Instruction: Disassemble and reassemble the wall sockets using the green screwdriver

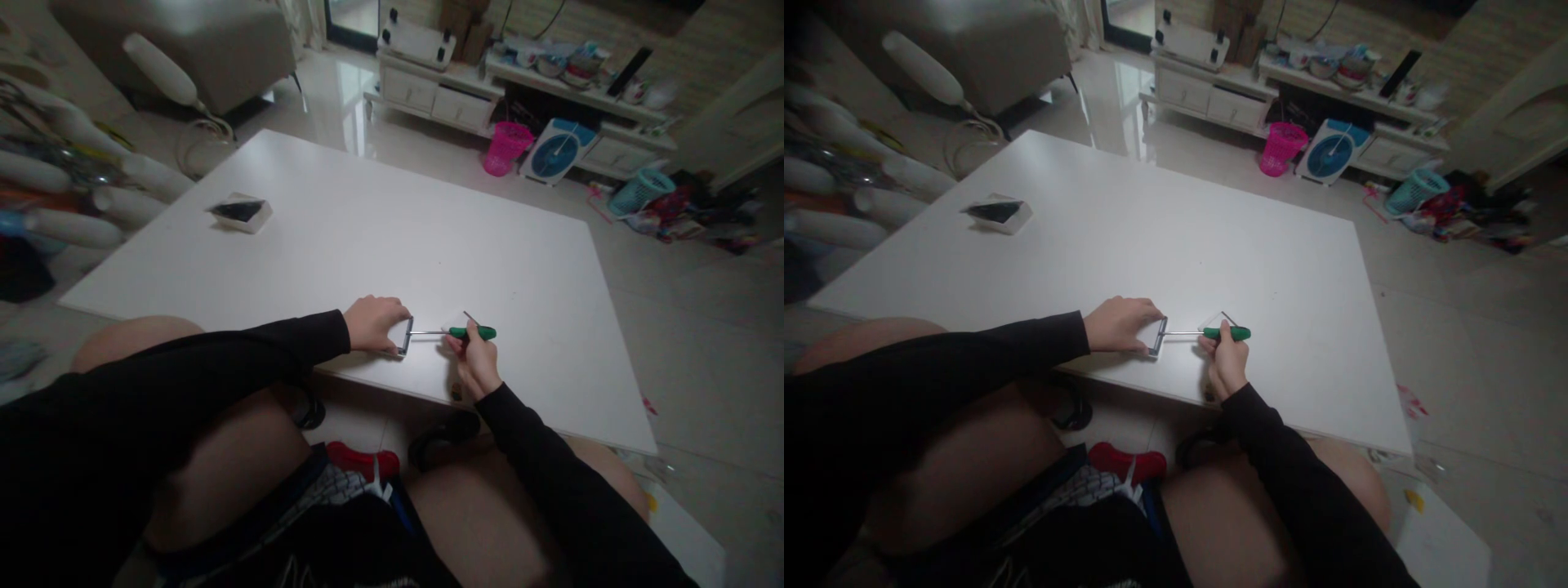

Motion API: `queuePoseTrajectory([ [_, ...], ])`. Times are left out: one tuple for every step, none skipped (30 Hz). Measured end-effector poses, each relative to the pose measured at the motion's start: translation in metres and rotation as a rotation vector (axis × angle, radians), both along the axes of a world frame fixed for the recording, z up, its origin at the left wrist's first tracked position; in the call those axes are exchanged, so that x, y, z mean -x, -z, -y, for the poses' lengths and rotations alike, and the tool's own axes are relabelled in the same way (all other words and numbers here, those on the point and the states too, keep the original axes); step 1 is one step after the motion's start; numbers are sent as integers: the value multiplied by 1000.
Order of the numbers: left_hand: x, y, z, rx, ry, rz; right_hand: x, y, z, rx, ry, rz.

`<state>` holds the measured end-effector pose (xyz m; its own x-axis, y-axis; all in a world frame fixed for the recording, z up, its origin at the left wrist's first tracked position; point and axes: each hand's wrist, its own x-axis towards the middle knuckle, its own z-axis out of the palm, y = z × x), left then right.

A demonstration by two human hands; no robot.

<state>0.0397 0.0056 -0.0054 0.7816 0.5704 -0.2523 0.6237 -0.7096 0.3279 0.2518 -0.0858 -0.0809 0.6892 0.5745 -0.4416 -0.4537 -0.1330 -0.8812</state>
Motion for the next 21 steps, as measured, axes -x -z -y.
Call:
queuePoseTrajectory([
  [0, 0, 0, -1, 9, 1, -1, 1, 1, -1, 1, -5],
  [1, -1, 0, -1, 16, 5, -1, 1, 2, -5, 4, -10],
  [1, -1, 1, 0, 20, 9, -1, 1, 4, -9, 8, -15],
  [2, -1, 1, 1, 22, 13, 0, 1, 6, -16, 13, -18],
  [3, -1, 1, 3, 23, 17, 1, 1, 9, -22, 18, -19],
  [3, -1, 1, 5, 26, 21, 2, 1, 12, -28, 22, -20],
  [4, 0, 1, 8, 31, 23, 3, 1, 16, -39, 26, -21],
  [5, 0, 1, 10, 35, 25, 5, 2, 20, -55, 32, -23],
  [5, 1, 1, 13, 40, 27, 7, 3, 24, -75, 39, -26],
  [6, 1, 1, 16, 45, 29, 8, 4, 28, -100, 45, -28],
  [6, 1, 0, 18, 49, 32, 10, 5, 32, -126, 48, -30],
  [6, 2, 0, 18, 54, 36, 11, 6, 36, -152, 49, -31],
  [6, 2, 0, 18, 60, 40, 12, 6, 38, -175, 47, -28],
  [6, 2, 0, 17, 66, 42, 12, 5, 40, -195, 42, -23],
  [6, 2, 0, 14, 71, 42, 12, 5, 41, -217, 37, -16],
  [6, 2, 0, 10, 73, 39, 12, 3, 42, -240, 34, -7],
  [5, 2, 0, 4, 75, 33, 12, 1, 42, -261, 30, 7],
  [5, 2, 1, -2, 76, 24, 12, -1, 41, -279, 23, 24],
  [6, 2, 1, -9, 76, 13, 12, -3, 41, -290, 13, 45],
  [6, 2, 1, -16, 79, 4, 11, -5, 40, -295, 1, 72],
  [6, 2, 2, -19, 83, -5, 11, -7, 39, -295, -13, 103],
])
